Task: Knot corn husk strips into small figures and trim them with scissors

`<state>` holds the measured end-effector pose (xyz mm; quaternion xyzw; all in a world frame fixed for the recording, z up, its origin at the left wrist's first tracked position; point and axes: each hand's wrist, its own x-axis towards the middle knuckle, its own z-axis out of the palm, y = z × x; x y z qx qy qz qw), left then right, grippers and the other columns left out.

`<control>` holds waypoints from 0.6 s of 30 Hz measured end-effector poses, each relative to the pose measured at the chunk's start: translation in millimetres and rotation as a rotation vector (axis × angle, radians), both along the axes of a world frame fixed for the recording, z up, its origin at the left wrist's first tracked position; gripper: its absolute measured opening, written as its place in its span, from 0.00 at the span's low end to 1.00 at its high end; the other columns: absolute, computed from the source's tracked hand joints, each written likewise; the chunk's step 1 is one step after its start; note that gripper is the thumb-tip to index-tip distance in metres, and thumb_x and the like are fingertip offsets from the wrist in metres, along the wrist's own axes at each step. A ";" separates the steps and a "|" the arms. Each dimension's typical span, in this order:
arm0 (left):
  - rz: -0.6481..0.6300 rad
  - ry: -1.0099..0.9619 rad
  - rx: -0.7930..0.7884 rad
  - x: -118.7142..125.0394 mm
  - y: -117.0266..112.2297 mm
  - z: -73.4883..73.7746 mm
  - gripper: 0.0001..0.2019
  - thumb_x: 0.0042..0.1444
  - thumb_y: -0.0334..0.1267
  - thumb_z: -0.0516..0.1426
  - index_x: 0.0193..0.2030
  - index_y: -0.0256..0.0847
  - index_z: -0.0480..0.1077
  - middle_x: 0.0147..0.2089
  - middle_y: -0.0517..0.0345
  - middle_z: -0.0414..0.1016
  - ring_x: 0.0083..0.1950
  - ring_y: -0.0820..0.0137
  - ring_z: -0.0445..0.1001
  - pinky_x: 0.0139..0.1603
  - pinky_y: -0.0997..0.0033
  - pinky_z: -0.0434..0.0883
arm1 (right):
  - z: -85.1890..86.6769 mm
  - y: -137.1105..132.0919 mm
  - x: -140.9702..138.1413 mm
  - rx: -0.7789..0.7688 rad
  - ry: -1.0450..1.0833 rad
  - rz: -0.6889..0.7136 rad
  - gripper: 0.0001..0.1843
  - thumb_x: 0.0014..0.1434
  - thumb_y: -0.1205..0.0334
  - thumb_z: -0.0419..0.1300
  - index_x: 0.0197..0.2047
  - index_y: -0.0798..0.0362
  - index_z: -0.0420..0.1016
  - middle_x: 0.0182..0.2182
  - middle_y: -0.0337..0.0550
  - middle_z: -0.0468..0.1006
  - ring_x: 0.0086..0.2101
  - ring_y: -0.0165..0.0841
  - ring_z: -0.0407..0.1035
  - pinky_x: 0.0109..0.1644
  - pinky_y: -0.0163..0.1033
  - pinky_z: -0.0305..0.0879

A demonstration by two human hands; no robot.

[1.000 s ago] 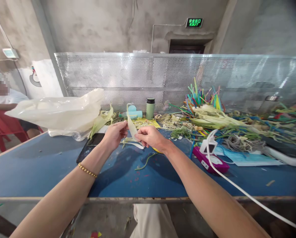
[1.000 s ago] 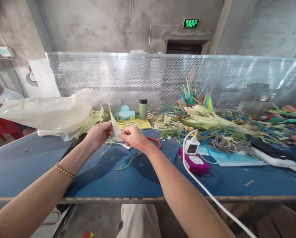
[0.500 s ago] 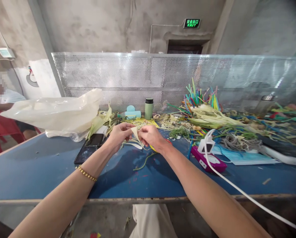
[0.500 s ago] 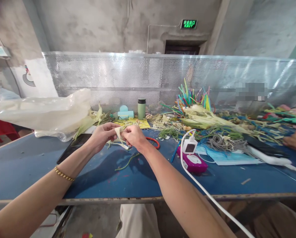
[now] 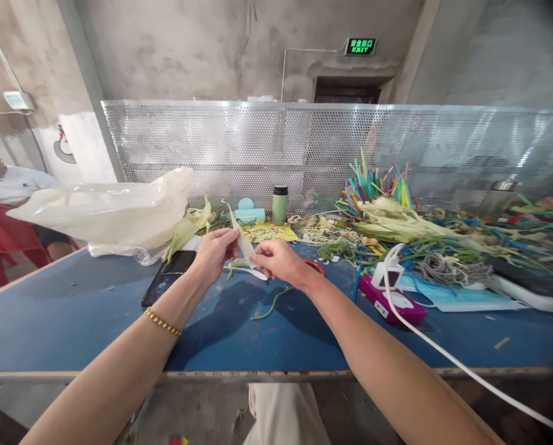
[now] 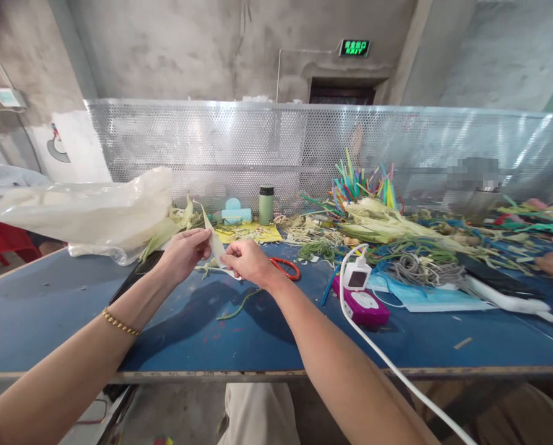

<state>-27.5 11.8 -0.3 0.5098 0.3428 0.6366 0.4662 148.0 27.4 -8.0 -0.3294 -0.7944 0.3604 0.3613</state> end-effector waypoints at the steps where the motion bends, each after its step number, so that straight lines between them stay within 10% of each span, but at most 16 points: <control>1: -0.001 -0.006 0.007 -0.6 0.7 -0.1 0.14 0.46 0.43 0.65 0.23 0.36 0.67 0.19 0.63 0.64 0.19 0.77 0.63 0.21 0.75 0.57 | 0.5 -0.3 -0.2 0.001 -0.001 -0.001 0.10 0.56 0.61 0.60 0.25 0.54 0.67 0.16 0.33 0.68 0.16 0.24 0.62 0.19 0.29 0.57; 18: -0.165 0.183 -0.151 2.6 1.9 -5.0 0.18 0.45 0.47 0.67 0.29 0.34 0.70 0.25 0.59 0.70 0.19 0.79 0.65 0.19 0.77 0.59 | 13.2 -14.1 -3.4 -0.108 0.210 -0.146 0.12 0.54 0.62 0.61 0.22 0.54 0.66 0.11 0.31 0.65 0.13 0.22 0.56 0.15 0.28 0.53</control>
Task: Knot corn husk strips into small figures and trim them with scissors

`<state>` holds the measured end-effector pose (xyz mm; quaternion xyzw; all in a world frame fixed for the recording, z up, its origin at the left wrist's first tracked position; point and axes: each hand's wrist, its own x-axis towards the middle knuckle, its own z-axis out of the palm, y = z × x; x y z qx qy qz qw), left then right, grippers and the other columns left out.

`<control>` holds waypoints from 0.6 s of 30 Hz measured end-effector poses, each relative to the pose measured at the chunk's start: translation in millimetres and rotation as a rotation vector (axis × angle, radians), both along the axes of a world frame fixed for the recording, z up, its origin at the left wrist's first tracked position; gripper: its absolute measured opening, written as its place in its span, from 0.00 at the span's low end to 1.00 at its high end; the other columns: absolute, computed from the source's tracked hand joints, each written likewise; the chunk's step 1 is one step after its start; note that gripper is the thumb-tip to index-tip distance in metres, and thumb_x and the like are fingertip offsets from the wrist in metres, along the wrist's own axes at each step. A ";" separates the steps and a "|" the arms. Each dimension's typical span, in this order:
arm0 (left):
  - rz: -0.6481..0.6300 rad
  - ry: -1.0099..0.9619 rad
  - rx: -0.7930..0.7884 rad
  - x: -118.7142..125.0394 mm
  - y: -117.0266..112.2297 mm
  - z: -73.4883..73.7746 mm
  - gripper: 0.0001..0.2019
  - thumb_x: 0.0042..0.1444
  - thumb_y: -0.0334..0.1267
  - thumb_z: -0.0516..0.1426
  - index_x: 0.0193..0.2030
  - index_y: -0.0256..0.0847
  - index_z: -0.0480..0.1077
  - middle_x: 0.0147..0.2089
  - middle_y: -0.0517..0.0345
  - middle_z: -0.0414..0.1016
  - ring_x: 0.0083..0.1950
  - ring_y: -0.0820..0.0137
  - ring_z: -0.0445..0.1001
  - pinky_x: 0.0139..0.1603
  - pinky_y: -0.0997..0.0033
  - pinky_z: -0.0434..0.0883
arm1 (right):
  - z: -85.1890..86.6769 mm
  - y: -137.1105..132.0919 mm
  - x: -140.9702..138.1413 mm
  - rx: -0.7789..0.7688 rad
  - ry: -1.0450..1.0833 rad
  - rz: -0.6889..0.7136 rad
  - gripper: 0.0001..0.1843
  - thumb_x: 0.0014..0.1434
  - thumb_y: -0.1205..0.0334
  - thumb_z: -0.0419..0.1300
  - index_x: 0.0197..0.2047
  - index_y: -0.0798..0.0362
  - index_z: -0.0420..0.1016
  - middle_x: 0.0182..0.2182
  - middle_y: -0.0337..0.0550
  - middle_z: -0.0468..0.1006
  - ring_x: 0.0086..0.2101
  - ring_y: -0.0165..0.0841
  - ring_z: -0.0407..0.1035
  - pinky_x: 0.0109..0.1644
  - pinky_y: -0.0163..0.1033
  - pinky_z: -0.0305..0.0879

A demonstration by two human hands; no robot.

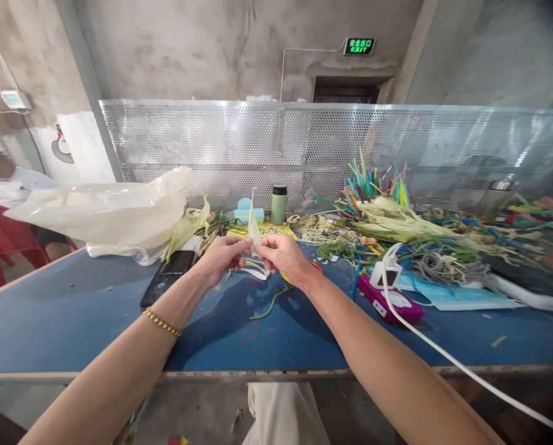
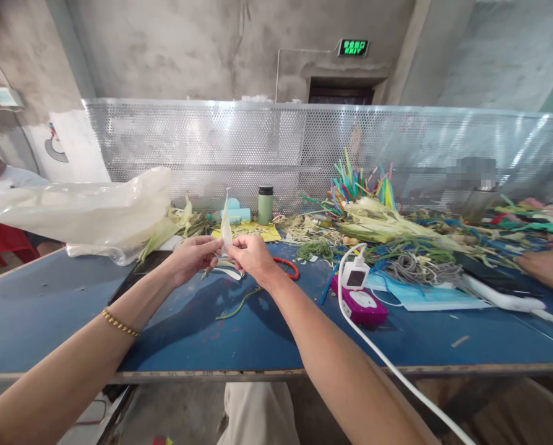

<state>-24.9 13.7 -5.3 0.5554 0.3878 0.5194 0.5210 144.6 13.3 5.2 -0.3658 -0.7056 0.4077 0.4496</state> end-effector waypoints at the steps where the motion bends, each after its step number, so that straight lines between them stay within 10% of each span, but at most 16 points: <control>1: -0.020 0.027 -0.002 1.0 -1.4 0.1 0.17 0.45 0.47 0.67 0.28 0.34 0.70 0.24 0.60 0.69 0.19 0.79 0.65 0.19 0.77 0.58 | 0.9 -0.7 -0.3 -0.002 0.024 -0.015 0.12 0.54 0.62 0.61 0.22 0.54 0.66 0.11 0.31 0.65 0.13 0.22 0.56 0.15 0.28 0.52; 18: 0.079 0.177 0.141 5.8 -4.7 2.0 0.10 0.48 0.40 0.60 0.23 0.37 0.67 0.18 0.62 0.66 0.18 0.77 0.63 0.21 0.76 0.58 | -2.7 3.1 -0.1 -0.011 -0.041 -0.004 0.10 0.54 0.65 0.60 0.22 0.54 0.69 0.11 0.32 0.66 0.13 0.23 0.58 0.14 0.28 0.54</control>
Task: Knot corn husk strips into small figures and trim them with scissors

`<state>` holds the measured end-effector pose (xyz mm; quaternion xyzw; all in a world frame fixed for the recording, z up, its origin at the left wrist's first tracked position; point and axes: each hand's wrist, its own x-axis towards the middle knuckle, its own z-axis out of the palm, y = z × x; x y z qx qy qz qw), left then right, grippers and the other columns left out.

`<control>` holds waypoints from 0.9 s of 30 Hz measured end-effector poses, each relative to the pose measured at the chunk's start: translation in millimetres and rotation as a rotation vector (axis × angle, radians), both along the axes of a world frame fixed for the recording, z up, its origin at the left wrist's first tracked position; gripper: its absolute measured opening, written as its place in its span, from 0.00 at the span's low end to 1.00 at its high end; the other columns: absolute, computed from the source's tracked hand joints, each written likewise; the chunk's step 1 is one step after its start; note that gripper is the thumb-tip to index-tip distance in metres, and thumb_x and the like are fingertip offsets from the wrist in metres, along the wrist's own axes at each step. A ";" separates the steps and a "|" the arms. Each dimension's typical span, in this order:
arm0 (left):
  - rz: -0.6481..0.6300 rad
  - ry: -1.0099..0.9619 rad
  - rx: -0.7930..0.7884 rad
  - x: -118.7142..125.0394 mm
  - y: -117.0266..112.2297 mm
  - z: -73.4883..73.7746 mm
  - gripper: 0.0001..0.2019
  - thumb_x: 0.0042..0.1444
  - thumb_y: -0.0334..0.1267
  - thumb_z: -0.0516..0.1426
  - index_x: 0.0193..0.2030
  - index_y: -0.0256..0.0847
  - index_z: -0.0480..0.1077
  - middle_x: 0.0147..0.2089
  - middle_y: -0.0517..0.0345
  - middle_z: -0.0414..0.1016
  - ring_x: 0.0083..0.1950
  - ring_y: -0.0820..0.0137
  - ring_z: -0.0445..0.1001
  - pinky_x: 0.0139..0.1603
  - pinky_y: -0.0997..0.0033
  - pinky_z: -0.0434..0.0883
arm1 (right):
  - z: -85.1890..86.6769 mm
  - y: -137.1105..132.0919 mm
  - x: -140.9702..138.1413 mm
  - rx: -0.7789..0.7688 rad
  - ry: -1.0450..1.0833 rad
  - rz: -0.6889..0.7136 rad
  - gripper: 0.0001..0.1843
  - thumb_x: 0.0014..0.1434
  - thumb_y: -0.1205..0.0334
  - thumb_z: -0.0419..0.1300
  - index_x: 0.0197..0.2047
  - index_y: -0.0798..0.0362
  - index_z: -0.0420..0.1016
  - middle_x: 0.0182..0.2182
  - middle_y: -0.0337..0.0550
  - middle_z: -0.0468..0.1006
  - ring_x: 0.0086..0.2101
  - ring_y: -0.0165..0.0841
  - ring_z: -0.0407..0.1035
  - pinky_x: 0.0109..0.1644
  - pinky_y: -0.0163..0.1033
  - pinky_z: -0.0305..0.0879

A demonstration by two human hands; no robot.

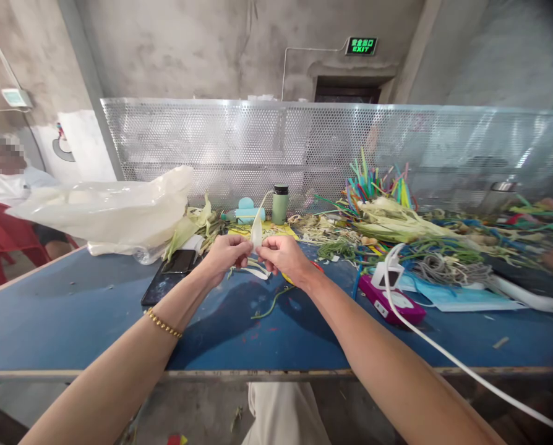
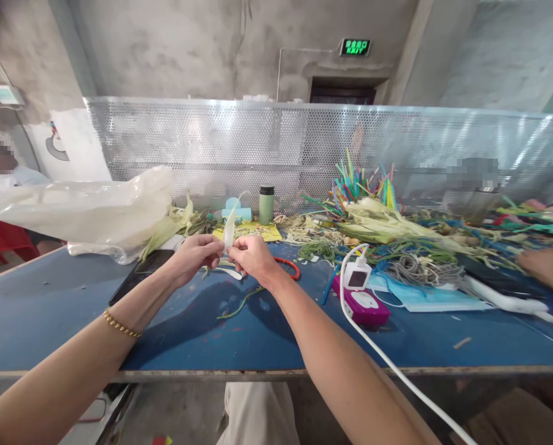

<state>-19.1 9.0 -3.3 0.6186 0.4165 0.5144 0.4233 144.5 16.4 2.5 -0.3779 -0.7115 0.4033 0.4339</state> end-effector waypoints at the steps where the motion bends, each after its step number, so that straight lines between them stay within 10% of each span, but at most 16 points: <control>1: -0.009 0.010 0.002 0.7 -0.8 0.2 0.10 0.48 0.40 0.60 0.23 0.37 0.66 0.18 0.62 0.66 0.19 0.77 0.63 0.21 0.76 0.58 | -0.5 0.5 -0.3 0.003 0.013 -0.005 0.10 0.54 0.64 0.61 0.22 0.54 0.68 0.11 0.32 0.66 0.13 0.24 0.58 0.14 0.28 0.53; 27: -0.120 -0.002 -0.111 2.8 -7.2 1.3 0.10 0.43 0.35 0.60 0.17 0.37 0.65 0.14 0.60 0.64 0.17 0.77 0.61 0.21 0.75 0.57 | -4.7 -1.3 -3.7 0.340 -0.330 -0.156 0.10 0.49 0.68 0.58 0.20 0.53 0.62 0.16 0.34 0.66 0.20 0.24 0.58 0.25 0.31 0.51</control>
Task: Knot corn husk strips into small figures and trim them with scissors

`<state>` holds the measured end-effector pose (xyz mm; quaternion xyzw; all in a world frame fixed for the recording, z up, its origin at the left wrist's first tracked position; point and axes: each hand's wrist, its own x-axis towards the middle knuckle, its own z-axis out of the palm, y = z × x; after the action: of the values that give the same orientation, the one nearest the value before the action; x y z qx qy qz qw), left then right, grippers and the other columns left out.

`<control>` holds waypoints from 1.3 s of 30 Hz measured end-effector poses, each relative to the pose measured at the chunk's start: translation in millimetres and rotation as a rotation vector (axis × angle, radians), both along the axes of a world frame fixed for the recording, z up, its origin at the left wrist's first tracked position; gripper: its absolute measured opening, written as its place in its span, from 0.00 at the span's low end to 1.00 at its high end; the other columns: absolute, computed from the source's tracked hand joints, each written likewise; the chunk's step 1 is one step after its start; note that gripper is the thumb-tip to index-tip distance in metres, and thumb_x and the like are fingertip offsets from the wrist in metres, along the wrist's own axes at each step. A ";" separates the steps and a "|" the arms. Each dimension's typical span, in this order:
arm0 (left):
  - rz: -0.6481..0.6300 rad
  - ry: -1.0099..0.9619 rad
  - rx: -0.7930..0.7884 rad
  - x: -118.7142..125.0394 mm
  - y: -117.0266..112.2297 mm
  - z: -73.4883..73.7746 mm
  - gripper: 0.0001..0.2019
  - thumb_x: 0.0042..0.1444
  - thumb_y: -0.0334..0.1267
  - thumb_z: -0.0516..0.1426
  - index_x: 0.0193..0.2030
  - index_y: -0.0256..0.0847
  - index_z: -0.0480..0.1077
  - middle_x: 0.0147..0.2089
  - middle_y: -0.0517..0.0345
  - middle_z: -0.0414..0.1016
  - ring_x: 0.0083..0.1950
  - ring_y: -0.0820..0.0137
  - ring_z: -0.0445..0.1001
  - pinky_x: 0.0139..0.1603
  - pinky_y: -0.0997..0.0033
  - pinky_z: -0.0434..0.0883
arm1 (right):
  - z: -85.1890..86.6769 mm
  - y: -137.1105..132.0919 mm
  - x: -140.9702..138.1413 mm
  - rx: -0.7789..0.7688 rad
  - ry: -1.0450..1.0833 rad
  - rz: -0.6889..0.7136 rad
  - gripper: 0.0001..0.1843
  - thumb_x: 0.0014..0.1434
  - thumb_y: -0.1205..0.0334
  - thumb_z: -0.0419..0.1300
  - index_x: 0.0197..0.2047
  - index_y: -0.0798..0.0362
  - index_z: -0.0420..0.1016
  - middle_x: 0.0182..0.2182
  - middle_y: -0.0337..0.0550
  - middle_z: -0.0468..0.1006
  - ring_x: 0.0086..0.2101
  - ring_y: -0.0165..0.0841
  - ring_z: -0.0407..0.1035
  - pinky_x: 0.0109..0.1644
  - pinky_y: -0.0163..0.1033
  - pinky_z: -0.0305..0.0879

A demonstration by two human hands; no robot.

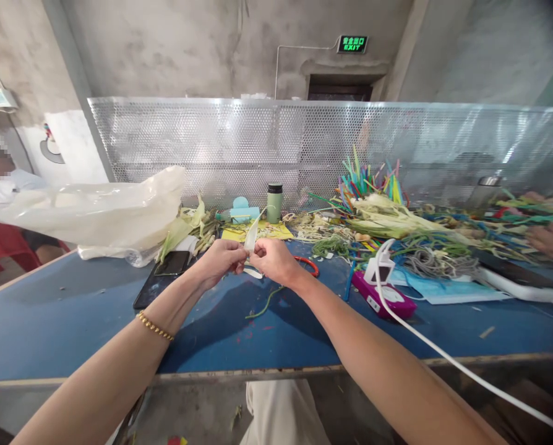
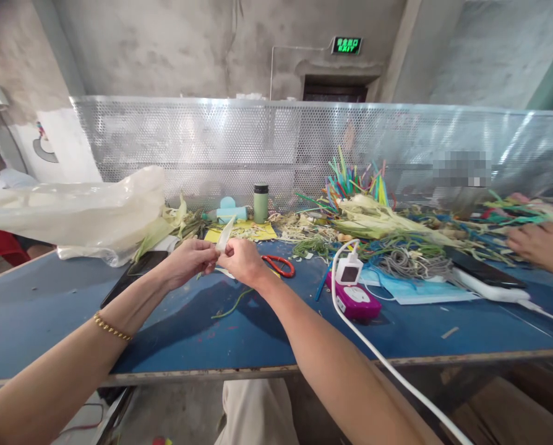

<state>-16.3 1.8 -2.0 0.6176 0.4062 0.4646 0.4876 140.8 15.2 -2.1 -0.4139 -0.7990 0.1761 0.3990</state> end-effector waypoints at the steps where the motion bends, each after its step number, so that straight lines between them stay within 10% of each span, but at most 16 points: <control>1: -0.026 -0.025 -0.023 -0.6 -0.3 0.6 0.10 0.43 0.35 0.60 0.17 0.37 0.65 0.15 0.60 0.64 0.17 0.77 0.61 0.21 0.75 0.57 | 0.5 -0.2 0.0 0.010 -0.006 0.000 0.10 0.49 0.69 0.58 0.20 0.53 0.61 0.16 0.34 0.66 0.21 0.25 0.58 0.25 0.31 0.51; 18: -0.074 -0.179 -0.144 -4.7 -3.8 9.8 0.05 0.41 0.34 0.59 0.19 0.35 0.68 0.17 0.60 0.63 0.17 0.76 0.61 0.19 0.73 0.58 | 4.4 3.9 7.7 -0.035 0.060 0.168 0.08 0.58 0.61 0.57 0.27 0.52 0.68 0.18 0.33 0.67 0.19 0.27 0.62 0.26 0.32 0.55; 31: -0.540 0.189 -0.040 -14.6 -38.2 34.0 0.09 0.43 0.41 0.59 0.17 0.40 0.71 0.19 0.52 0.65 0.24 0.67 0.62 0.28 0.64 0.63 | -1.5 33.8 23.1 0.183 -0.132 -0.179 0.09 0.53 0.68 0.55 0.24 0.55 0.73 0.22 0.40 0.74 0.26 0.30 0.64 0.32 0.33 0.55; 39: -0.461 -0.026 0.115 -53.7 -46.8 43.8 0.21 0.30 0.50 0.62 0.06 0.43 0.56 0.10 0.56 0.53 0.15 0.72 0.58 0.22 0.62 0.61 | -5.2 53.1 47.9 0.048 -0.295 -0.504 0.09 0.51 0.66 0.56 0.24 0.54 0.78 0.27 0.49 0.80 0.30 0.37 0.72 0.31 0.35 0.55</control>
<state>-70.0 -45.0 41.8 0.7149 0.2207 0.3712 0.5499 188.7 68.3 -7.3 -0.6110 -0.7243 -0.0098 0.3192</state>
